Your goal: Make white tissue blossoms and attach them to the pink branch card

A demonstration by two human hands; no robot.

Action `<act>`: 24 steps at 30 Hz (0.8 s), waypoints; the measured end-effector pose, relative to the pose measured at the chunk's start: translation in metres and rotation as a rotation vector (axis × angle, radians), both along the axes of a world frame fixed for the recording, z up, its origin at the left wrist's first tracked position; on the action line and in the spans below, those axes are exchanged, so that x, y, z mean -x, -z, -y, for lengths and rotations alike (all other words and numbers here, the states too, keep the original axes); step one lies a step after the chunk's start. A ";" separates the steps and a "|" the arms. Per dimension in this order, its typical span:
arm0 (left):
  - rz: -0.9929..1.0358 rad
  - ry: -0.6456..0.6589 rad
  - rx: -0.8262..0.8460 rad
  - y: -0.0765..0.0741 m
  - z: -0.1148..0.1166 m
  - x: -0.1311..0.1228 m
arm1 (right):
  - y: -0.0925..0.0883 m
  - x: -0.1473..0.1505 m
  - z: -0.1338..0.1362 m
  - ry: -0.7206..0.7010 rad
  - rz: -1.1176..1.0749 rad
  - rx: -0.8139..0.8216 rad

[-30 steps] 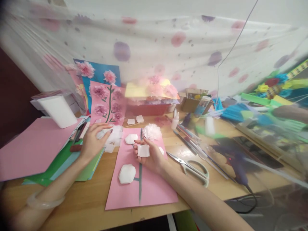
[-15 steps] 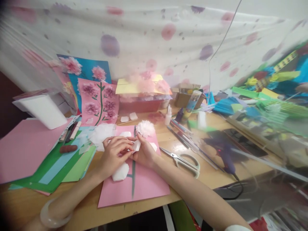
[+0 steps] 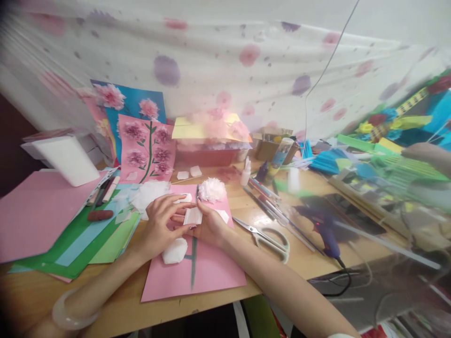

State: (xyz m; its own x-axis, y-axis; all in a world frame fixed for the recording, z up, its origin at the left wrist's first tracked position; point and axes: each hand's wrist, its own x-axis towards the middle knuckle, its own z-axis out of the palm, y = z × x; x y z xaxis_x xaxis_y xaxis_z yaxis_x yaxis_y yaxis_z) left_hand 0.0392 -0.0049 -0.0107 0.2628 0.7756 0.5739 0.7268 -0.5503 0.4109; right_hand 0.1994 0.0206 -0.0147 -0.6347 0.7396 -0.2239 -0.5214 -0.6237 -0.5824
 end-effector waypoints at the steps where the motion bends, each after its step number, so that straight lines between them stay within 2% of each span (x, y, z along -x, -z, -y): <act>1: -0.009 -0.017 0.004 0.002 -0.001 0.000 | 0.000 0.000 0.000 0.001 0.007 -0.006; 6: -0.026 -0.025 0.030 0.006 -0.002 0.000 | -0.004 -0.002 0.003 -0.020 0.011 -0.042; 15: -0.034 -0.062 -0.063 0.001 0.003 -0.001 | 0.003 0.002 0.001 0.000 -0.018 0.022; 24: 0.034 -0.065 -0.117 -0.001 0.006 -0.002 | 0.006 0.003 0.001 0.002 -0.027 -0.016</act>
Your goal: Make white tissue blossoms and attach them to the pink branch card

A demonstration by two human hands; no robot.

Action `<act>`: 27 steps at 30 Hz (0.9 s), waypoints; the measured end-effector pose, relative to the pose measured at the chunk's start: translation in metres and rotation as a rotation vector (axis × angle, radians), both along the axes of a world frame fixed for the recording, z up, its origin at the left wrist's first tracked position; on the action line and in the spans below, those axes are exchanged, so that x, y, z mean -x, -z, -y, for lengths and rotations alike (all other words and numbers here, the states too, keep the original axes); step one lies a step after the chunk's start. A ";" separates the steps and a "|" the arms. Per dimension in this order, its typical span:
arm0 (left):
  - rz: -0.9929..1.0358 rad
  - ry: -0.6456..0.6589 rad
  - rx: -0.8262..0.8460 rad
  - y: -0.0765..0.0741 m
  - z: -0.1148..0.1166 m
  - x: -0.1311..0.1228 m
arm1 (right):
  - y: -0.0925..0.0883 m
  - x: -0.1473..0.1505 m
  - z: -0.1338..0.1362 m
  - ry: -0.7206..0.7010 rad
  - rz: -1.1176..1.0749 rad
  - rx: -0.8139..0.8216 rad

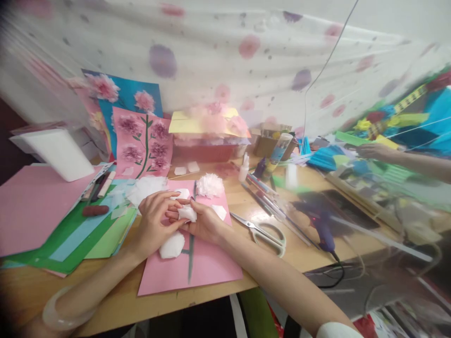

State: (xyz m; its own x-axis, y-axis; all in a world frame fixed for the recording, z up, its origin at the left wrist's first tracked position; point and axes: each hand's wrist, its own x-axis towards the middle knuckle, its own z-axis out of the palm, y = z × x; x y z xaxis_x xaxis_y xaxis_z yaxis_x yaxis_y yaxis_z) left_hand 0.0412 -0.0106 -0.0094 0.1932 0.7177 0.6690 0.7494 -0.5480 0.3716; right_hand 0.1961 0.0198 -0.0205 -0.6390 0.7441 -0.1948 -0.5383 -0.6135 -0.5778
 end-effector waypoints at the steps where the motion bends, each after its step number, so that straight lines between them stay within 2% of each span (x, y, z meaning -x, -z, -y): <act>1: 0.003 -0.008 -0.003 0.000 0.000 0.000 | 0.000 0.000 0.000 0.002 -0.001 0.001; 15: 0.005 0.018 0.016 0.004 -0.003 0.002 | -0.004 0.001 0.003 -0.031 -0.007 0.021; 27: 0.130 -0.007 0.109 0.005 -0.004 0.002 | -0.006 0.000 0.005 -0.031 -0.001 0.002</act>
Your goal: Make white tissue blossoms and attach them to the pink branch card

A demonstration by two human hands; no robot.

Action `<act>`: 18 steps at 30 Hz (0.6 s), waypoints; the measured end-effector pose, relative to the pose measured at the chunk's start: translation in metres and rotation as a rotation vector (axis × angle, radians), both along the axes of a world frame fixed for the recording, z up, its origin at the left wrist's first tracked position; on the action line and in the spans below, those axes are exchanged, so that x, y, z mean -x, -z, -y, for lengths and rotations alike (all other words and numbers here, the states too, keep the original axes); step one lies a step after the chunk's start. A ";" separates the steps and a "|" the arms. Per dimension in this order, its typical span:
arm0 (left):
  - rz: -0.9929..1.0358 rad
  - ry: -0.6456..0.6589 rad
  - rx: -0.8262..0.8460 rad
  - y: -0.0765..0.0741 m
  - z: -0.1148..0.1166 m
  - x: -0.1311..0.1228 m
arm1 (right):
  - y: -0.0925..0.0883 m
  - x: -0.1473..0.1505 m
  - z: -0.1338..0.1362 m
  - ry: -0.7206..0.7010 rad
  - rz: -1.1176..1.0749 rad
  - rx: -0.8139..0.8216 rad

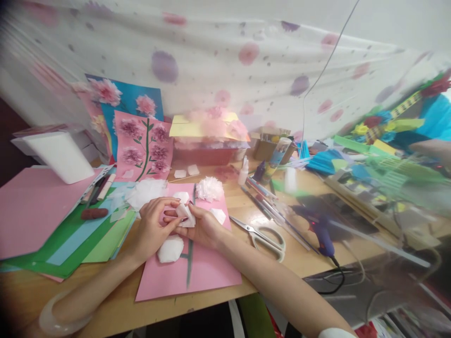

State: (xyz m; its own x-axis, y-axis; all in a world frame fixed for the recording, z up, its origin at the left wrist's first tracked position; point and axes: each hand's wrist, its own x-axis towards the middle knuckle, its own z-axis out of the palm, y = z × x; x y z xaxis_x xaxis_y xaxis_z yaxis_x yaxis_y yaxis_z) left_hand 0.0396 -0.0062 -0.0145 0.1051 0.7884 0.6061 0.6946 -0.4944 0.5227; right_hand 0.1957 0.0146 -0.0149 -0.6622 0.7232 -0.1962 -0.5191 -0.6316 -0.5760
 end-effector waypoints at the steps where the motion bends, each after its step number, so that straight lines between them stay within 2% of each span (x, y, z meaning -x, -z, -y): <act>1: 0.013 -0.002 0.018 0.000 0.000 0.000 | 0.000 0.000 0.000 0.002 0.001 -0.004; 10: 0.145 -0.084 0.290 -0.010 0.002 0.002 | 0.000 0.001 0.001 0.013 0.010 0.052; 14: 0.292 0.009 0.335 -0.008 -0.001 0.004 | 0.002 0.000 0.001 0.051 0.035 0.063; 18: 0.434 0.101 0.355 -0.006 -0.010 0.007 | 0.004 -0.002 -0.001 0.165 0.076 0.003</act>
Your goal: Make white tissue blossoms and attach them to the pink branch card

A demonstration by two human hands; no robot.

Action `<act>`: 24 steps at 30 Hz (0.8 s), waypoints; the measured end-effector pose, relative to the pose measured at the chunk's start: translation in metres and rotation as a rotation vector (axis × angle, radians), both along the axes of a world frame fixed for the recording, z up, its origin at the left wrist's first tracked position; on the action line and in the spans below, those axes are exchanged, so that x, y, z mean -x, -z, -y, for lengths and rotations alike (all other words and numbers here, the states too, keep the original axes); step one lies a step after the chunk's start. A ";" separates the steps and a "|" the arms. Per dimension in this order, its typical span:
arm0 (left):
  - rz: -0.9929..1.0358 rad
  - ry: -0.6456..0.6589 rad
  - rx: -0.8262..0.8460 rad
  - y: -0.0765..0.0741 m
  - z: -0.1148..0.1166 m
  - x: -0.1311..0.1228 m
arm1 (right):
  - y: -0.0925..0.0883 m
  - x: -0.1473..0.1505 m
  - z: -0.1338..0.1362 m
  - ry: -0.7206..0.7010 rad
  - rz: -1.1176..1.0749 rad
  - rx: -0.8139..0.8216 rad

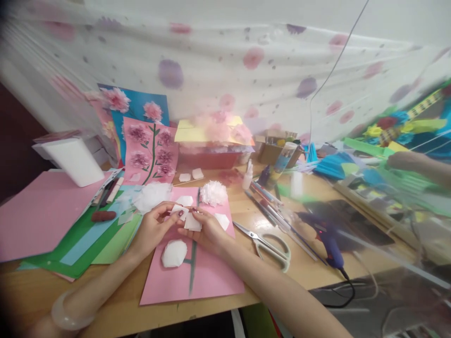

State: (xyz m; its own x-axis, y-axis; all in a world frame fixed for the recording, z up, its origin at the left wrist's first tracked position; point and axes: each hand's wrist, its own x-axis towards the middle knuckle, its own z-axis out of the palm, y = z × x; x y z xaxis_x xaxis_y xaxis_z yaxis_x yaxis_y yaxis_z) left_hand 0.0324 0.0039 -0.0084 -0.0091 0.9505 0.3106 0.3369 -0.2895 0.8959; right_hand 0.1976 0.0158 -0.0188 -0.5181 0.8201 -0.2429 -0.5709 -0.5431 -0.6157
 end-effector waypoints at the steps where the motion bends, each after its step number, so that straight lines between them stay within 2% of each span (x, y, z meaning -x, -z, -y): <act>1: 0.028 0.002 -0.003 -0.002 -0.002 0.000 | 0.000 0.000 0.000 0.031 0.011 -0.015; 4: 0.111 0.031 0.054 -0.012 -0.008 -0.001 | 0.000 0.000 0.000 0.094 0.030 -0.034; 7: 0.258 0.045 0.224 -0.022 -0.007 -0.005 | 0.001 0.003 0.001 0.087 0.047 -0.043; 11: 0.507 -0.051 0.399 -0.027 0.006 -0.009 | 0.002 0.005 0.004 0.093 0.152 -0.119; 15: 0.616 -0.149 0.509 -0.030 0.028 -0.016 | 0.003 0.002 0.006 0.099 0.210 -0.235; 19: 0.580 -0.136 0.510 -0.032 0.041 -0.029 | 0.003 -0.001 0.007 0.074 0.265 -0.260; 24: 0.365 -0.032 0.583 -0.020 0.038 -0.029 | 0.004 0.000 0.005 -0.058 0.245 -0.097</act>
